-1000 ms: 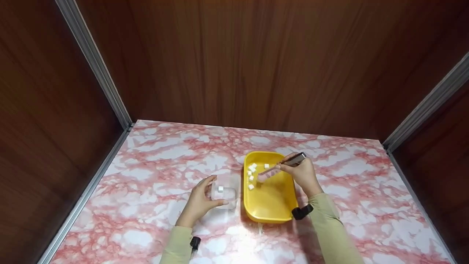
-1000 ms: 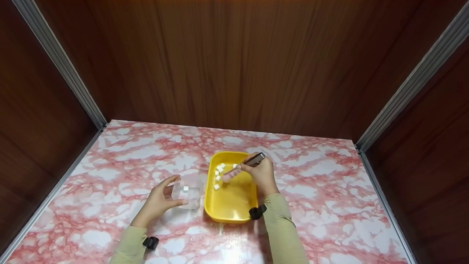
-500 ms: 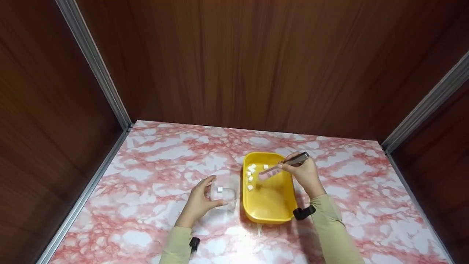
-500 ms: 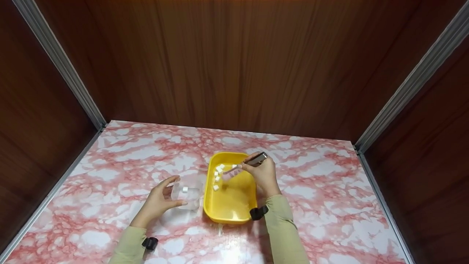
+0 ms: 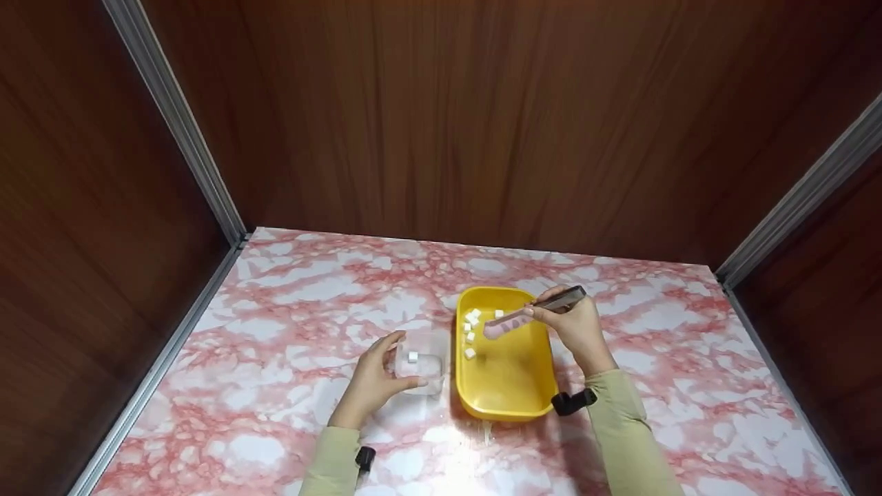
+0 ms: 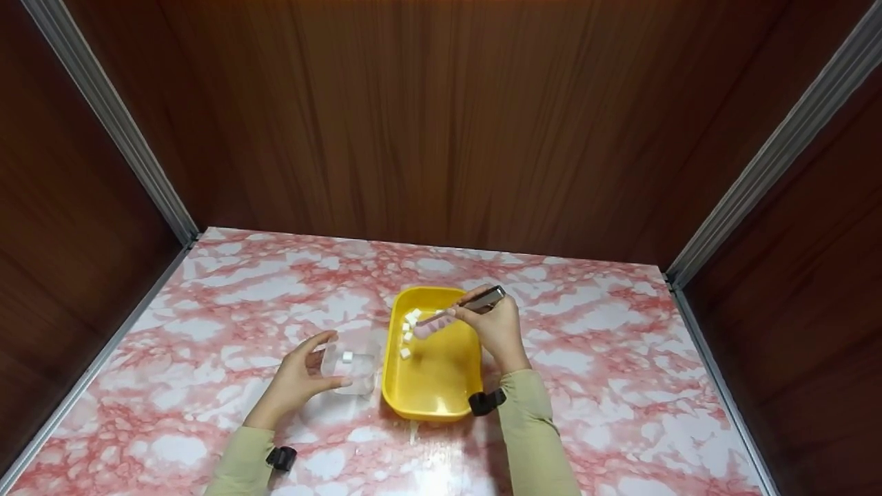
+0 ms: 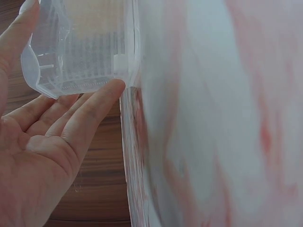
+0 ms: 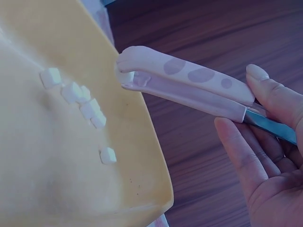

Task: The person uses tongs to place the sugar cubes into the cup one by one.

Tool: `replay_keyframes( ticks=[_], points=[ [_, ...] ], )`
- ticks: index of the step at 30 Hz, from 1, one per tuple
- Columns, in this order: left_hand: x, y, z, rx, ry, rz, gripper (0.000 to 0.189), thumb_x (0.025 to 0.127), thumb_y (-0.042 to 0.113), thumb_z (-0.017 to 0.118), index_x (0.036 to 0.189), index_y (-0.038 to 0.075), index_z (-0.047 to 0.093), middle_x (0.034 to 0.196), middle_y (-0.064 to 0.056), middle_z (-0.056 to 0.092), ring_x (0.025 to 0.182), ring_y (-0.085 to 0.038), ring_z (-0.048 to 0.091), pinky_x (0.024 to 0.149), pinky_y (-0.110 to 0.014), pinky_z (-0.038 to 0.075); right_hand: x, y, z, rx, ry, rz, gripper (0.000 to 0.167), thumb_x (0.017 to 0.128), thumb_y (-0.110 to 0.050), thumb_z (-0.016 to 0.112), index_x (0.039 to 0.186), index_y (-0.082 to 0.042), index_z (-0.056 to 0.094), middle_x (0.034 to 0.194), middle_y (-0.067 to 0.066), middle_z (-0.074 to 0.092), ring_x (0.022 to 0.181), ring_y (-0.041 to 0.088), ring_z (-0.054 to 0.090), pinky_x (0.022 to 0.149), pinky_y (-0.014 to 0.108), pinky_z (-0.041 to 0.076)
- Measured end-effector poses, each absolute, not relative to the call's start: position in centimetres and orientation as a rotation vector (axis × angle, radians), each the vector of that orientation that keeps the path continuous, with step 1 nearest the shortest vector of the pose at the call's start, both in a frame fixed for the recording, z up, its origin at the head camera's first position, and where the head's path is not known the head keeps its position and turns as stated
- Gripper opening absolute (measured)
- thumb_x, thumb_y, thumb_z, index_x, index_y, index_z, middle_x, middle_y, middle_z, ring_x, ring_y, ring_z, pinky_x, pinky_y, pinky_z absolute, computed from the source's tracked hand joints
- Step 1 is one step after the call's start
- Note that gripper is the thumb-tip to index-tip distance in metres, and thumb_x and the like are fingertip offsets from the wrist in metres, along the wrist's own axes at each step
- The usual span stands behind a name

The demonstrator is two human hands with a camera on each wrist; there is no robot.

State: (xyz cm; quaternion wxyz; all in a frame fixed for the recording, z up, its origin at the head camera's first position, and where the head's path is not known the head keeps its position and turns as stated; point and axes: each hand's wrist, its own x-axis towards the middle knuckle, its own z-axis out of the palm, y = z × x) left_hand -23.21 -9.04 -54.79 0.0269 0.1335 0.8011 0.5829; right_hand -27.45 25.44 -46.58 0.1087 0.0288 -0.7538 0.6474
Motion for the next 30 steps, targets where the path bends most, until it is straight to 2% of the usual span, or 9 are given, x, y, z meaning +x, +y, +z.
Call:
replay_keyframes(
  ticks=[6,13,23,30],
  points=[
    [-23.4,-9.1,-54.8,0.451,2.504,1.782,0.093,0.071,0.031,0.085,0.146,0.007,0.037,0.146,-0.010,0.040,0.131,-0.036,0.039,0.104,-0.039,0.037,-27.2,25.3,-46.4,0.091,-2.222,1.902,0.037,0.069,-0.013,0.087,0.093,0.004,0.064,0.088,0.018,0.066,0.080,0.027,0.067,0.072,0.030,0.056],
    [-23.4,-9.1,-54.8,0.461,2.491,1.797,0.094,0.071,0.033,0.085,0.146,0.005,0.037,0.146,-0.009,0.040,0.132,-0.037,0.038,0.103,-0.042,0.039,-26.9,24.7,-45.9,0.107,-2.200,1.953,0.038,0.070,-0.012,0.086,0.095,0.006,0.063,0.089,0.019,0.067,0.084,0.027,0.068,0.076,0.031,0.055],
    [-23.2,-9.1,-54.7,0.419,2.470,1.812,0.091,0.071,0.030,0.086,0.146,0.012,0.039,0.147,-0.008,0.038,0.131,-0.038,0.038,0.099,-0.046,0.042,-26.6,23.7,-45.2,0.170,-2.173,2.026,0.041,0.070,-0.009,0.085,0.097,0.009,0.059,0.090,0.021,0.067,0.087,0.030,0.069,0.079,0.035,0.055],
    [-23.2,-9.1,-54.7,0.422,2.470,1.808,0.090,0.071,0.031,0.085,0.146,0.016,0.039,0.147,-0.009,0.039,0.132,-0.036,0.037,0.100,-0.044,0.042,-25.8,22.6,-43.5,0.157,-2.206,2.041,0.038,0.073,-0.004,0.083,0.099,0.011,0.059,0.092,0.020,0.067,0.087,0.027,0.069,0.078,0.033,0.055]
  ],
)
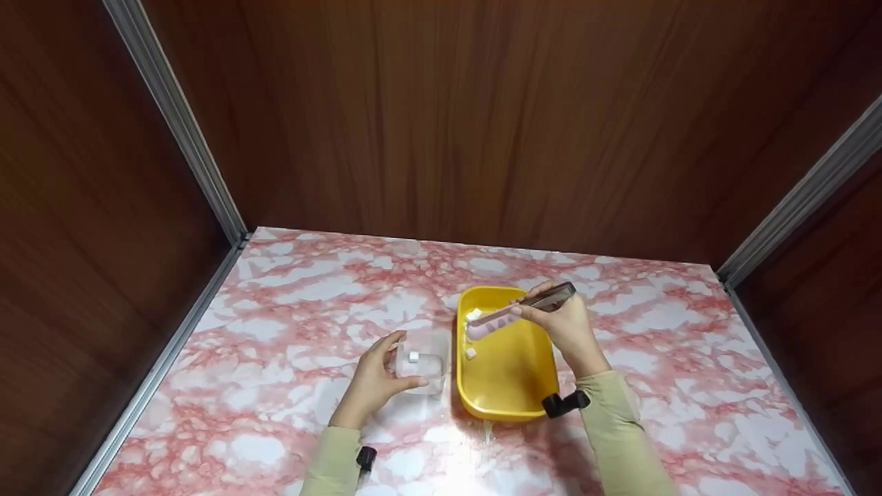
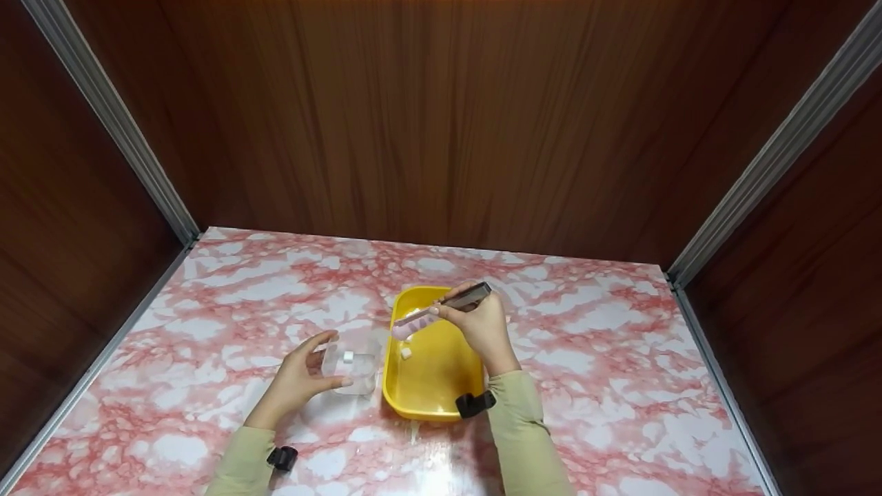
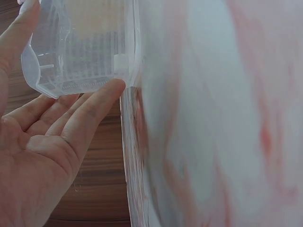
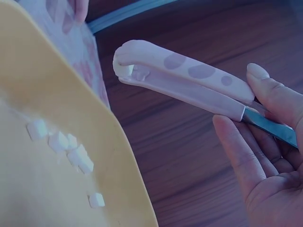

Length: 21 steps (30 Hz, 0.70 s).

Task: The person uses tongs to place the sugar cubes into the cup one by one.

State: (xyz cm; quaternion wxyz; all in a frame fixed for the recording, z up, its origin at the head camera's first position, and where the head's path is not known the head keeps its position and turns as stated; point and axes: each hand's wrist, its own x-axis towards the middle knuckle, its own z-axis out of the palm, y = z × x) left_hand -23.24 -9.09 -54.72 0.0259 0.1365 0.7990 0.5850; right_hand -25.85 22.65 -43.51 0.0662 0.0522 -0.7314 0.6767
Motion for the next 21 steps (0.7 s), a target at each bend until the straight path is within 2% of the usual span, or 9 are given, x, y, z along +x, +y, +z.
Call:
replay_keyframes(
  ticks=[3,11,16,21],
  points=[
    [-23.2,-9.0,-54.7,0.427,2.472,1.813,0.088,0.071,0.028,0.085,0.145,0.016,0.040,0.146,-0.009,0.040,0.132,-0.036,0.037,0.100,-0.044,0.041,-25.6,22.3,-43.0,0.173,-2.211,2.046,0.036,0.073,-0.002,0.082,0.098,0.012,0.060,0.092,0.021,0.066,0.086,0.027,0.069,0.078,0.033,0.055],
    [-23.2,-8.9,-54.6,0.401,2.434,1.858,0.086,0.072,0.022,0.086,0.145,0.017,0.041,0.145,-0.007,0.041,0.132,-0.036,0.037,0.098,-0.047,0.043,-26.4,21.9,-44.1,0.191,-2.218,1.994,0.043,0.069,-0.016,0.087,0.096,0.005,0.062,0.091,0.019,0.067,0.087,0.029,0.068,0.078,0.034,0.055],
    [-23.3,-8.9,-54.6,0.406,2.449,1.847,0.085,0.072,0.020,0.086,0.145,0.016,0.041,0.145,-0.006,0.041,0.130,-0.035,0.040,0.096,-0.046,0.045,-26.5,21.1,-44.3,0.216,-2.195,2.007,0.039,0.069,-0.013,0.087,0.093,0.003,0.062,0.090,0.018,0.067,0.086,0.029,0.068,0.077,0.034,0.055],
    [-23.3,-8.9,-54.7,0.412,2.449,1.845,0.085,0.072,0.017,0.085,0.145,0.014,0.041,0.145,-0.011,0.041,0.130,-0.036,0.039,0.096,-0.048,0.044,-26.6,20.3,-44.7,0.243,-2.192,2.044,0.036,0.070,-0.007,0.085,0.094,0.005,0.061,0.090,0.019,0.068,0.087,0.029,0.068,0.077,0.033,0.055]
  ],
)
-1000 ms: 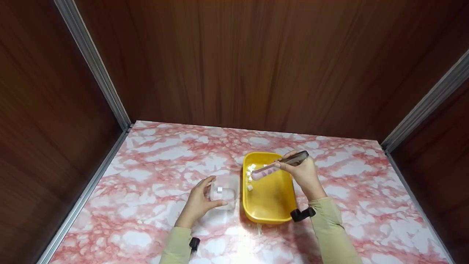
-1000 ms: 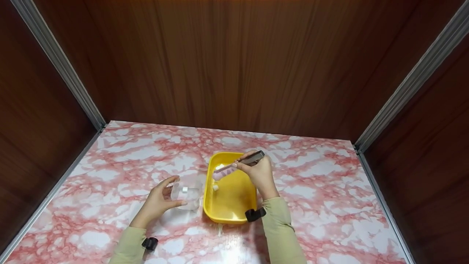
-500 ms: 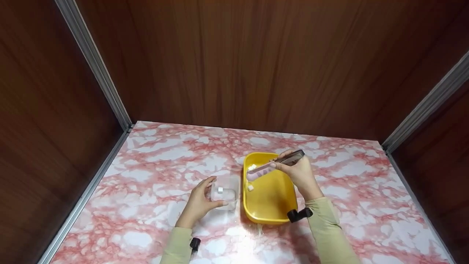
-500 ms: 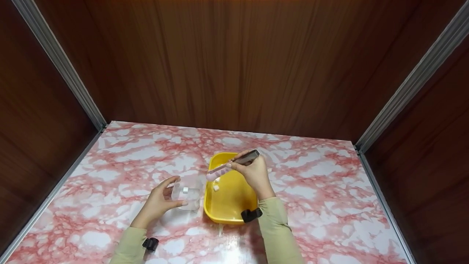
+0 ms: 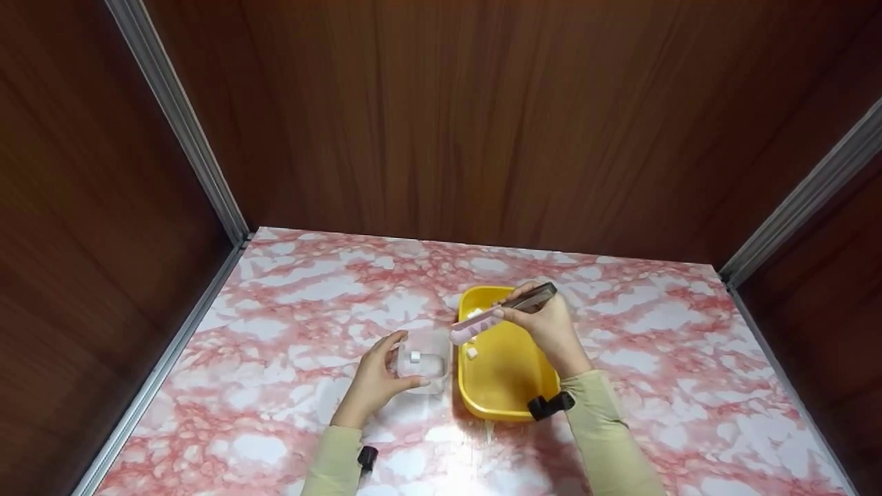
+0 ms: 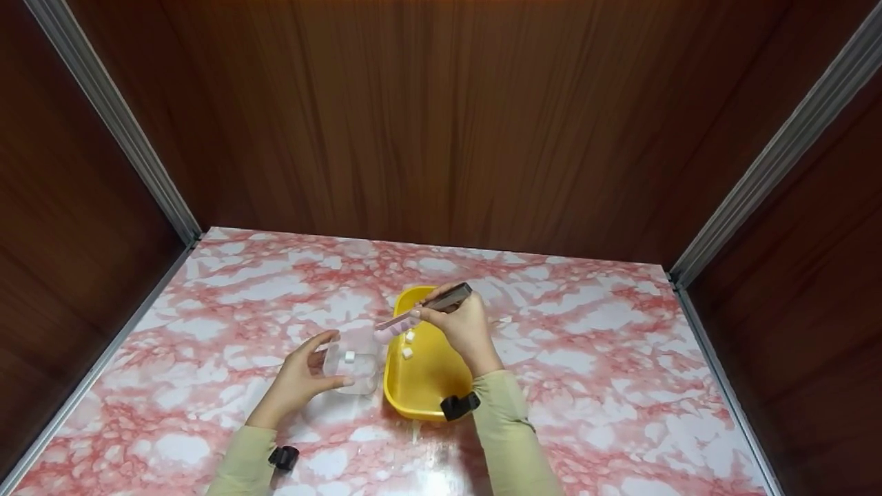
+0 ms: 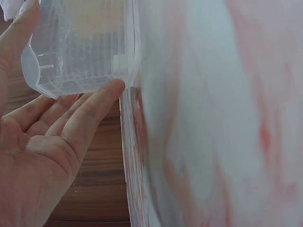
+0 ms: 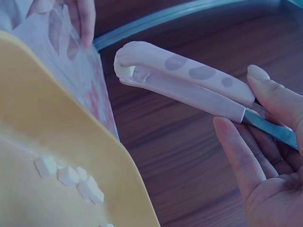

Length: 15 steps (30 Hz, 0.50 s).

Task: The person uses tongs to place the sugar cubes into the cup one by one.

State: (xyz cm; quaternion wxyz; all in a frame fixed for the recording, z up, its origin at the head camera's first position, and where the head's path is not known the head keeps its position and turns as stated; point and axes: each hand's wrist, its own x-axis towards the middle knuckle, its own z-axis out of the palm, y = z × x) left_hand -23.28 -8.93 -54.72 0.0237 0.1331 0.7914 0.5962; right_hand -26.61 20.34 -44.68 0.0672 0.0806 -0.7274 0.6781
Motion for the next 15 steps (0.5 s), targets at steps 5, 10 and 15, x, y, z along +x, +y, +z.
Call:
replay_keyframes(
  ticks=[5,10,15],
  points=[
    [-23.3,-9.0,-54.6,0.411,2.451,1.844,0.086,0.072,0.020,0.086,0.145,0.013,0.040,0.145,-0.012,0.041,0.130,-0.035,0.040,0.096,-0.047,0.045,-26.6,19.3,-45.0,0.257,-2.202,2.038,0.035,0.071,-0.006,0.085,0.095,0.006,0.062,0.091,0.019,0.068,0.086,0.029,0.068,0.076,0.034,0.055],
    [-23.2,-9.0,-54.7,0.421,2.471,1.834,0.088,0.072,0.022,0.086,0.145,0.010,0.040,0.145,-0.008,0.042,0.130,-0.035,0.040,0.098,-0.044,0.043,-26.6,18.3,-45.5,0.235,-2.233,2.023,0.032,0.070,-0.006,0.085,0.091,0.003,0.063,0.088,0.016,0.068,0.082,0.026,0.067,0.073,0.031,0.055],
    [-23.1,-9.0,-54.6,0.437,2.498,1.823,0.086,0.072,0.021,0.086,0.144,0.009,0.041,0.144,-0.010,0.043,0.130,-0.037,0.040,0.098,-0.044,0.044,-26.7,17.5,-46.2,0.272,-2.267,1.950,0.029,0.068,-0.006,0.087,0.086,0.000,0.065,0.084,0.014,0.068,0.078,0.025,0.066,0.066,0.028,0.055]
  ],
)
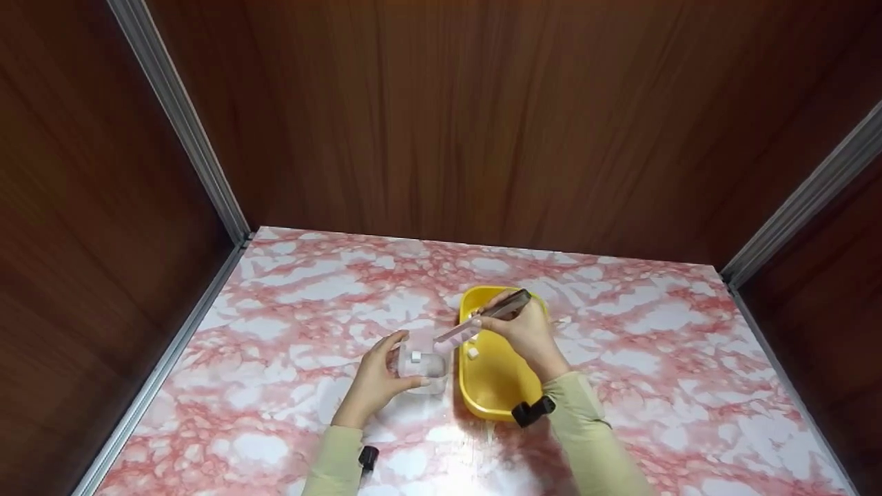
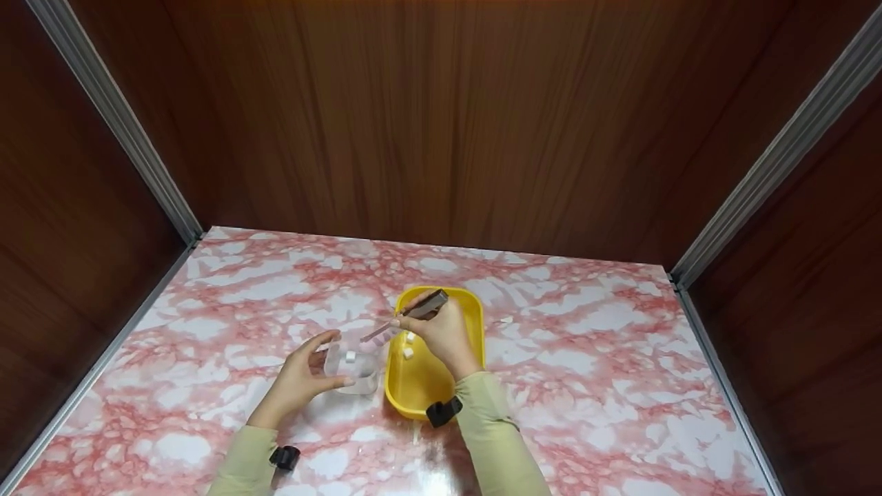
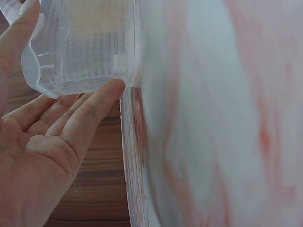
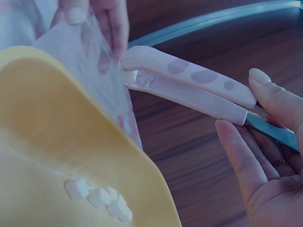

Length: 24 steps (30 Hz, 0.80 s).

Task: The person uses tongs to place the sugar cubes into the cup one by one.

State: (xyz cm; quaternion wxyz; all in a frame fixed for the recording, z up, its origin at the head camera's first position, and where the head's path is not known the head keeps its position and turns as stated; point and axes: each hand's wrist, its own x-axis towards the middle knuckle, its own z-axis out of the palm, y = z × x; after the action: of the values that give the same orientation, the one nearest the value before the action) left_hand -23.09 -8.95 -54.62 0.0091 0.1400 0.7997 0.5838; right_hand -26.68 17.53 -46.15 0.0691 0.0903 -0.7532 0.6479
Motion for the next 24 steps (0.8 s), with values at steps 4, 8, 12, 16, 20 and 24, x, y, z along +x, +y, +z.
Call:
replay_keyframes(
  ticks=[4,8,12,16,20,24],
  points=[
    [-22.5,-8.8,-53.2,0.471,2.499,1.840,0.082,0.074,0.013,0.084,0.143,0.004,0.041,0.143,-0.019,0.042,0.128,-0.044,0.039,0.098,-0.049,0.042,-26.7,16.9,-46.5,0.293,-2.312,1.947,0.028,0.068,-0.007,0.086,0.087,-0.001,0.066,0.085,0.013,0.068,0.079,0.024,0.066,0.067,0.029,0.055],
    [-21.6,-8.7,-51.4,0.478,2.482,1.855,0.081,0.073,0.008,0.083,0.142,-0.001,0.041,0.142,-0.023,0.041,0.126,-0.048,0.039,0.098,-0.051,0.041,-26.7,16.5,-46.8,0.314,-2.352,1.952,0.028,0.070,-0.005,0.085,0.089,0.001,0.065,0.086,0.013,0.067,0.078,0.023,0.066,0.068,0.029,0.055],
    [-21.4,-8.6,-51.0,0.466,2.485,1.850,0.081,0.073,0.008,0.084,0.141,-0.002,0.041,0.141,-0.023,0.042,0.126,-0.048,0.040,0.098,-0.051,0.041,-26.5,16.3,-46.7,0.329,-2.371,1.963,0.026,0.072,-0.001,0.083,0.090,0.005,0.065,0.086,0.014,0.066,0.076,0.022,0.065,0.067,0.029,0.055],
    [-21.4,-8.6,-51.0,0.473,2.482,1.860,0.080,0.073,0.008,0.084,0.140,-0.002,0.041,0.140,-0.024,0.042,0.125,-0.049,0.041,0.098,-0.053,0.041,-25.9,16.0,-45.6,0.368,-2.384,1.960,0.025,0.073,0.003,0.081,0.090,0.008,0.063,0.085,0.016,0.065,0.074,0.019,0.064,0.066,0.027,0.055],
    [-21.4,-8.6,-51.0,0.467,2.487,1.849,0.081,0.074,0.009,0.083,0.141,-0.001,0.041,0.141,-0.023,0.042,0.125,-0.048,0.041,0.098,-0.051,0.041,-25.1,15.5,-44.4,0.420,-2.391,1.925,0.025,0.073,0.003,0.081,0.089,0.009,0.063,0.084,0.016,0.065,0.071,0.016,0.063,0.064,0.025,0.054],
    [-21.8,-8.7,-51.9,0.457,2.492,1.834,0.082,0.074,0.012,0.084,0.142,0.001,0.041,0.142,-0.020,0.042,0.127,-0.045,0.040,0.098,-0.050,0.041,-24.9,15.3,-44.2,0.441,-2.419,1.876,0.026,0.072,0.000,0.082,0.089,0.009,0.063,0.083,0.017,0.066,0.069,0.015,0.063,0.063,0.024,0.053]
  ],
)
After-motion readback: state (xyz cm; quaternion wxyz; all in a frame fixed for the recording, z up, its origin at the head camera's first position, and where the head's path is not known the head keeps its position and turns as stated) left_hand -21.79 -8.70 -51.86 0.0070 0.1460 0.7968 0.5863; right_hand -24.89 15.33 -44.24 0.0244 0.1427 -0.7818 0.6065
